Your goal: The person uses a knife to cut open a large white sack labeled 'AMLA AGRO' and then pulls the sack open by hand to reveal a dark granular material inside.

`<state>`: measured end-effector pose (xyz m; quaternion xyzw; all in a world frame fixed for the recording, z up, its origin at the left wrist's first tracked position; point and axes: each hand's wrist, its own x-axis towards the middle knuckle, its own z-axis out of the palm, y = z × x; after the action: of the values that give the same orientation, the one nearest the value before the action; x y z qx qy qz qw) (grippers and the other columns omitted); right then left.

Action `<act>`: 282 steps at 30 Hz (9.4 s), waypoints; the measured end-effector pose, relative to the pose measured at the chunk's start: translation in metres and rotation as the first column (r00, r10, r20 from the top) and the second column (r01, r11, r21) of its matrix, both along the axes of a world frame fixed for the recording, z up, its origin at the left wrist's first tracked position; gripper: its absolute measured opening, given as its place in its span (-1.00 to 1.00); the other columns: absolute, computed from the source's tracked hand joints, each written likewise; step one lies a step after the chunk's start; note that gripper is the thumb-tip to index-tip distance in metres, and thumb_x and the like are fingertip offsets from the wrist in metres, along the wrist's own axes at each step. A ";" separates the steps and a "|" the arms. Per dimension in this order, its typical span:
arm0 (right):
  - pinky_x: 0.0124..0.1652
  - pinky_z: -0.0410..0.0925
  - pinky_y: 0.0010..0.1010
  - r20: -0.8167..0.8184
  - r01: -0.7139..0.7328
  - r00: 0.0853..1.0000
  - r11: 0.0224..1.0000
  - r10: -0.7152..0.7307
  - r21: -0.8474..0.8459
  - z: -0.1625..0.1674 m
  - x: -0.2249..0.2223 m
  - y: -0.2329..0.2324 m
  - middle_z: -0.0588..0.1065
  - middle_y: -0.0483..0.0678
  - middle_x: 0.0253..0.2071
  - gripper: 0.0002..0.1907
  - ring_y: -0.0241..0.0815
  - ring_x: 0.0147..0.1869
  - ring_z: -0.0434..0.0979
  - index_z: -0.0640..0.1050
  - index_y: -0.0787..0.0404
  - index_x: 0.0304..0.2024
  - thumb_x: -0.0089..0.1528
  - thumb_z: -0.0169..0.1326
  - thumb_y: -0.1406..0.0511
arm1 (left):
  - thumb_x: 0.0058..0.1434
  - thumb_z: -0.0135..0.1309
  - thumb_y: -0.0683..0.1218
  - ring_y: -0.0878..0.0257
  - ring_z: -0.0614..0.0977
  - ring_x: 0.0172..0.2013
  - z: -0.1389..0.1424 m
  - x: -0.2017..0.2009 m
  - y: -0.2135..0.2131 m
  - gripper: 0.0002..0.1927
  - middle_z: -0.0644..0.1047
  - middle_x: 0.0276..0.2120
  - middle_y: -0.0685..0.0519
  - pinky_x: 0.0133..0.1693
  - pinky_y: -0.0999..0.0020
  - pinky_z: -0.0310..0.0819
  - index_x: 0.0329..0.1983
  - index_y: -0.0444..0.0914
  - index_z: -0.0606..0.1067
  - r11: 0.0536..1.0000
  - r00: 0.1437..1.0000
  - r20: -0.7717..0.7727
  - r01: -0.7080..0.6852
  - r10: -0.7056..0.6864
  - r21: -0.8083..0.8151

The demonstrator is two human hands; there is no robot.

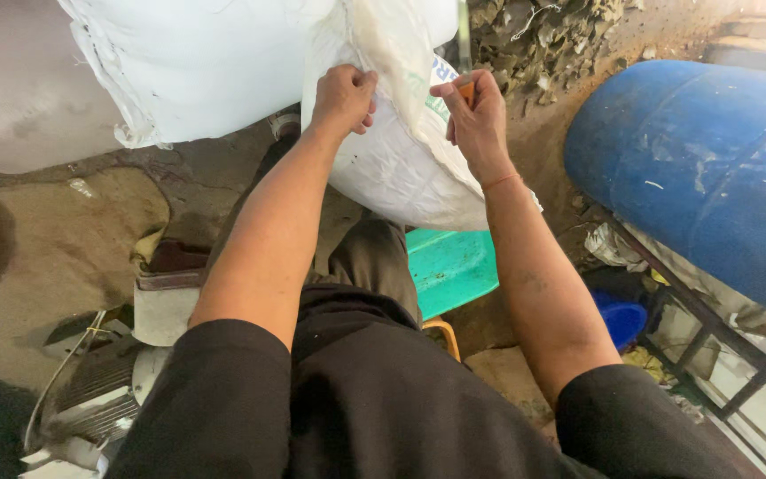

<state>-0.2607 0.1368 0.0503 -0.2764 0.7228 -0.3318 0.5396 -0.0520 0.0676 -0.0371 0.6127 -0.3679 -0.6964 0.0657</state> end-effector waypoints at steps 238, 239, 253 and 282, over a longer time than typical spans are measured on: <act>-0.26 0.38 0.15 -0.572 -0.795 0.223 0.487 0.789 0.362 -0.021 0.057 -0.016 0.52 0.34 -0.44 -0.82 0.37 -0.31 0.56 0.45 0.36 -0.23 0.32 -0.05 0.32 | 0.28 0.04 0.02 -0.16 0.58 -0.39 -0.026 0.028 0.035 -0.63 0.54 -0.48 -0.26 -0.27 -0.01 0.44 -0.46 -0.40 0.46 0.894 0.993 0.043 0.118 -0.110 -0.433; -0.24 0.37 0.17 -0.547 -0.791 0.264 0.502 0.794 0.348 -0.017 0.050 -0.017 0.52 0.36 -0.43 -0.77 0.40 -0.29 0.55 0.46 0.36 -0.25 0.34 -0.03 0.28 | 0.27 0.05 0.02 -0.18 0.59 -0.37 -0.029 0.029 0.035 -0.63 0.55 -0.46 -0.26 -0.26 -0.02 0.45 -0.46 -0.40 0.47 0.895 0.992 0.065 0.125 -0.107 -0.427; -0.23 0.38 0.09 -0.639 -0.700 0.299 0.618 0.709 0.358 0.017 0.053 -0.045 0.56 0.23 -0.38 -0.68 0.29 -0.28 0.58 0.61 0.24 -0.36 0.33 0.05 0.15 | 0.35 -0.08 0.00 -0.29 0.62 -0.25 -0.031 -0.012 0.044 -0.67 0.59 -0.37 -0.33 -0.16 -0.11 0.46 -0.33 -0.37 0.47 0.899 0.973 0.173 -0.066 0.155 -0.434; -0.33 0.40 0.05 -0.709 -0.774 0.008 0.453 0.706 0.442 0.026 0.070 -0.058 0.54 0.21 -0.49 -0.68 0.24 -0.36 0.59 0.60 0.22 -0.49 0.30 0.06 0.21 | 0.02 0.38 0.13 -0.08 0.61 -0.11 0.004 0.001 -0.077 -0.22 0.58 -0.18 -0.08 -0.11 0.03 0.51 0.19 -0.22 0.26 0.663 0.836 0.523 0.488 -0.167 -0.568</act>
<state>-0.1907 0.0784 0.0766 -0.7496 0.6114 0.1508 0.2039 -0.0506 -0.0091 -0.0335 0.6028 -0.7085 -0.3595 0.0733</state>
